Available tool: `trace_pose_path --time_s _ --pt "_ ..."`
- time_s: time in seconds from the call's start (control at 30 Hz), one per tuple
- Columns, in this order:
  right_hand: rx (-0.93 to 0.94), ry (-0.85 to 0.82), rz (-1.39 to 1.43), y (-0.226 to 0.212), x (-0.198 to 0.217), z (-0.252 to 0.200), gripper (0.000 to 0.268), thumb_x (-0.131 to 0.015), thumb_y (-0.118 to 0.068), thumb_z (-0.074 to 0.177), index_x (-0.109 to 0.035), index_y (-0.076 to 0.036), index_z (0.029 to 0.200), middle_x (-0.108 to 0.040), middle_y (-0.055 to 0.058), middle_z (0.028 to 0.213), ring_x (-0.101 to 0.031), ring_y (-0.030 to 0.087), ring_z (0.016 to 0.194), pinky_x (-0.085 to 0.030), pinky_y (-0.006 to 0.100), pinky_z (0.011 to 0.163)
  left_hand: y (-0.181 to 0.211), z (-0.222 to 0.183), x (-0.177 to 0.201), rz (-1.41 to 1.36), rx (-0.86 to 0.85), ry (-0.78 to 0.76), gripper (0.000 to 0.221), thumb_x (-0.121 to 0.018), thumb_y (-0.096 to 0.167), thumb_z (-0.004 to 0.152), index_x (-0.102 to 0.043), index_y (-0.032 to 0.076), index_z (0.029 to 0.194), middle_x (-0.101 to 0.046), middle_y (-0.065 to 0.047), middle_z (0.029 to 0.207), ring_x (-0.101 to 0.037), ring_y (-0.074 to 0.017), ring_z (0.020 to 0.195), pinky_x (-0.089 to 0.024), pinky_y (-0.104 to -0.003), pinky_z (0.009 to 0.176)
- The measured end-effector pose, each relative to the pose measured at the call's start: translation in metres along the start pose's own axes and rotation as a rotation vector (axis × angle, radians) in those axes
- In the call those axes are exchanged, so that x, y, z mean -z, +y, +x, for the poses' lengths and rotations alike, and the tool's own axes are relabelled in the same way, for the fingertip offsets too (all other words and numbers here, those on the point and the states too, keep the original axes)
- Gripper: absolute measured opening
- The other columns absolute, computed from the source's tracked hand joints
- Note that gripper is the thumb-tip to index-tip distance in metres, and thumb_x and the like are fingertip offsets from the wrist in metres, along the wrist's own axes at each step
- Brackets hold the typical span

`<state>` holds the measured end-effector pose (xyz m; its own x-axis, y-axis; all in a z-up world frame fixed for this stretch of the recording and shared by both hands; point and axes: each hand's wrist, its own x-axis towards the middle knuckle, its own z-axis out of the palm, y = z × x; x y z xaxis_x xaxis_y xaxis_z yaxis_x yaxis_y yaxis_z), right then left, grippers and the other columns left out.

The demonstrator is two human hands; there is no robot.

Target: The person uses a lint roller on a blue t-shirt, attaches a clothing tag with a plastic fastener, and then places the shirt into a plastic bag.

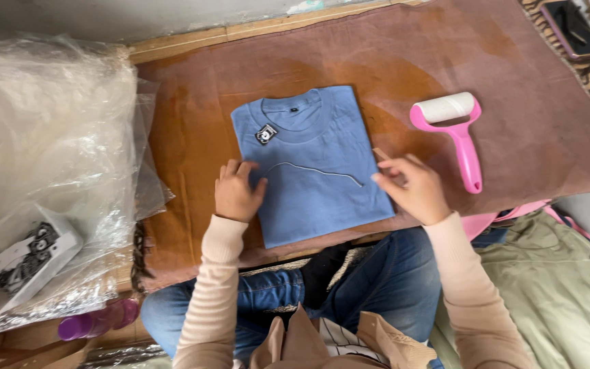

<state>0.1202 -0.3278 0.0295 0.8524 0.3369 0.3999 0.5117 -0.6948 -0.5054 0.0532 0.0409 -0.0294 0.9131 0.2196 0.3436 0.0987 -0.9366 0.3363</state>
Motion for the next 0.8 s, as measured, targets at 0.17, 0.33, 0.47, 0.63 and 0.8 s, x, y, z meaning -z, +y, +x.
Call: trace_pose_path --time_s 0.17,0.33,0.47,0.63,0.8 --pt "-0.080 -0.254 -0.055 -0.010 -0.039 0.009 0.017 -0.076 -0.032 0.088 -0.075 -0.021 0.101 -0.072 0.003 0.092 -0.073 0.032 0.093 -0.058 0.046 0.080 0.061 0.006 0.030 -0.162 -0.264 0.059 0.037 -0.082 0.031 0.075 -0.072 0.019 0.109 -0.064 -0.005 0.112 -0.063 -0.0307 0.104 -0.052 -0.043 0.082" --pt "-0.075 -0.232 0.120 -0.005 -0.036 0.007 0.015 -0.076 -0.024 0.086 -0.075 -0.018 0.100 -0.077 0.005 0.093 -0.073 0.031 0.086 -0.055 0.043 0.071 0.117 0.021 -0.032 -0.504 -0.479 0.055 0.030 -0.082 0.021 0.078 -0.074 0.013 0.106 -0.067 -0.008 0.104 -0.065 -0.0325 0.101 -0.054 -0.042 0.086" --pt "-0.160 -0.133 0.464 -0.034 -0.002 0.029 0.017 -0.079 -0.012 0.086 -0.079 -0.018 0.101 -0.075 -0.002 0.080 -0.060 0.003 0.075 -0.052 0.025 0.069 0.145 0.037 -0.032 -0.858 -0.486 0.055 0.015 -0.076 0.014 0.086 -0.076 0.021 0.099 -0.071 0.000 0.095 -0.070 -0.0250 0.093 -0.058 -0.035 0.084" --pt "-0.047 -0.003 0.404 -0.045 0.047 0.087 0.022 -0.076 -0.002 0.088 -0.078 -0.015 0.105 -0.048 -0.007 0.049 -0.042 0.001 0.052 -0.034 0.017 0.053 0.079 0.124 -0.043 -0.847 -0.459 0.185 0.020 -0.074 0.000 0.085 -0.075 0.012 0.101 -0.071 -0.012 0.101 -0.069 -0.0363 0.101 -0.054 -0.046 0.091" --pt "0.074 -0.157 0.276 -0.048 -0.015 0.142 0.018 -0.076 -0.007 0.082 -0.077 -0.011 0.099 -0.079 0.008 0.094 -0.075 0.029 0.097 -0.056 0.040 0.081 0.003 0.205 -0.122 -0.209 -0.255 -0.205 0.023 -0.080 0.023 0.085 -0.080 0.016 0.107 -0.077 -0.010 0.101 -0.071 -0.0340 0.102 -0.054 -0.043 0.097"
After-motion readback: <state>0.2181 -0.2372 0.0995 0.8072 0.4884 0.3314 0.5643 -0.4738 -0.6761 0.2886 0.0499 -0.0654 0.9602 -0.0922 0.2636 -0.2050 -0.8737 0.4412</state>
